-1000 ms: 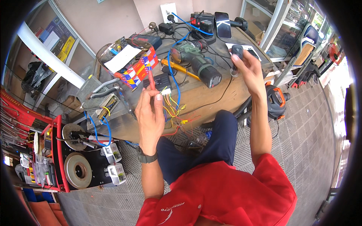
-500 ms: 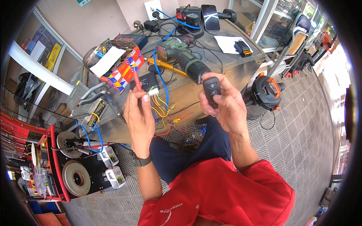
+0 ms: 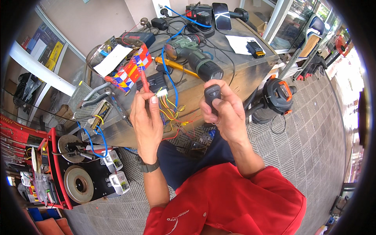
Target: The person sits on the floor and uses a red test probe to touch various wires connected to a black electronic module. They then pick up a small remote control and press buttons while continuing to probe the wires, appearing to test the module's response.
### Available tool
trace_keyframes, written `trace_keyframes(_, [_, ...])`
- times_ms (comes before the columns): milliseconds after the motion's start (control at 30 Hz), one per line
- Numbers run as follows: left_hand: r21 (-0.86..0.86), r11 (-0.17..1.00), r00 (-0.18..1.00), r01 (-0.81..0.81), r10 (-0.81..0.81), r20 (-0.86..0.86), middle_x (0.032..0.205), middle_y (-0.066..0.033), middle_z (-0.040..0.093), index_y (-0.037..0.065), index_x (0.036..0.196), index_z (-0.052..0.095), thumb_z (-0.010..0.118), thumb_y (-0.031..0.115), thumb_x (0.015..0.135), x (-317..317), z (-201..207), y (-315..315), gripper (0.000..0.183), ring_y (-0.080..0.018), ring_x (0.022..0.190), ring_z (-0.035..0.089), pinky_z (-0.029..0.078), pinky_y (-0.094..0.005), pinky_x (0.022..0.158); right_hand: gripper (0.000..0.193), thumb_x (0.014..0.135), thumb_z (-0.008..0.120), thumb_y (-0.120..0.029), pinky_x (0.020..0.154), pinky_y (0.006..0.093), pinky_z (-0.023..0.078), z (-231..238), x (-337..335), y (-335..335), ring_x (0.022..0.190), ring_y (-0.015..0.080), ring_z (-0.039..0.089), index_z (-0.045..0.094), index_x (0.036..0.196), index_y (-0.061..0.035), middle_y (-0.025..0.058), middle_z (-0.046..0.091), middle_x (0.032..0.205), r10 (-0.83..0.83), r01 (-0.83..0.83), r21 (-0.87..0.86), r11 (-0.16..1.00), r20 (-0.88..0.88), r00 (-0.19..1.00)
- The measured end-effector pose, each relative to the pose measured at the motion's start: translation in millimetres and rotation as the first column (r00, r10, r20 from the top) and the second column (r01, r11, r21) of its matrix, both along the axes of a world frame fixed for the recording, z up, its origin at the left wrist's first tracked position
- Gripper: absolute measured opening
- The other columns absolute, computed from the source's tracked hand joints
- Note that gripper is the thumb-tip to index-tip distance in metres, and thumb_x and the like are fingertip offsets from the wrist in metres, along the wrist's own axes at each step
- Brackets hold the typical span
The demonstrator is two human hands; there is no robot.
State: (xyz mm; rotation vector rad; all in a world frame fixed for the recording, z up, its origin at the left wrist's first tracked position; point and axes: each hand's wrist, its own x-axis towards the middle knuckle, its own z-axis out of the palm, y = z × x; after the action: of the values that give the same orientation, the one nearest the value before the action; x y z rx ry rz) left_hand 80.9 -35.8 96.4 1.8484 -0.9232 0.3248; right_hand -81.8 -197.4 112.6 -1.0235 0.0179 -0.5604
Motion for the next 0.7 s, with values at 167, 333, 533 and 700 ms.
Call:
trace_keyframes(167, [-0.019, 1.000, 1.000, 0.000, 0.001, 0.029, 0.122, -0.0265, 0.074, 0.000, 0.112, 0.061, 0.059, 0.014, 0.114, 1, 0, -1, 0.014, -0.0469, 0.118, 0.070, 0.046, -0.0565, 0.122, 0.039, 0.107, 0.044, -0.005, 0.064, 0.0233, 0.038, 1, 16, 5, 0.071, 0.0055, 0.043, 0.055, 0.144, -0.0061, 0.0008, 0.056, 0.092, -0.036, 0.028, -0.077, 0.997, -0.093, 0.995])
trace_keyframes(333, [-0.015, 1.000, 0.999, -0.008, 0.008, 0.033, 0.125, -0.0283, 0.074, 0.000, 0.113, 0.061, 0.059, 0.012, 0.113, 1, -1, -2, 0.013, -0.0475, 0.119, 0.070, 0.045, -0.0564, 0.123, 0.054, 0.099, 0.045, -0.006, 0.063, 0.0239, 0.036, -1, 27, 1, 0.070, 0.0069, 0.046, 0.054, 0.152, -0.0035, 0.0028, 0.059, 0.090, -0.141, 0.117, -0.190, 0.975, -0.115, 0.983])
trace_keyframes(533, [-0.010, 1.000, 0.998, -0.006, 0.007, 0.056, 0.120, -0.0266, 0.074, -0.001, 0.111, 0.061, 0.058, 0.012, 0.114, 2, -2, -1, 0.013, -0.0470, 0.117, 0.071, 0.045, -0.0570, 0.123, 0.063, 0.097, 0.046, -0.006, 0.065, 0.0247, 0.037, -6, 31, -36, 0.073, 0.0076, 0.047, 0.053, 0.159, -0.0025, 0.0033, 0.059, 0.090, -0.448, 0.402, -0.359, 0.842, -0.050, 0.893])
trace_keyframes(700, [-0.019, 1.000, 1.000, -0.005, 0.005, 0.015, 0.111, -0.0231, 0.073, 0.000, 0.112, 0.062, 0.059, 0.013, 0.114, 2, -3, -2, 0.014, -0.0455, 0.110, 0.071, 0.047, -0.0570, 0.122, 0.061, 0.099, 0.045, -0.009, 0.064, 0.0249, 0.036, -16, 18, -55, 0.071, 0.0092, 0.048, 0.052, 0.158, 0.0020, 0.0035, 0.058, 0.088, -0.314, 0.272, -0.246, 0.930, -0.148, 0.938])
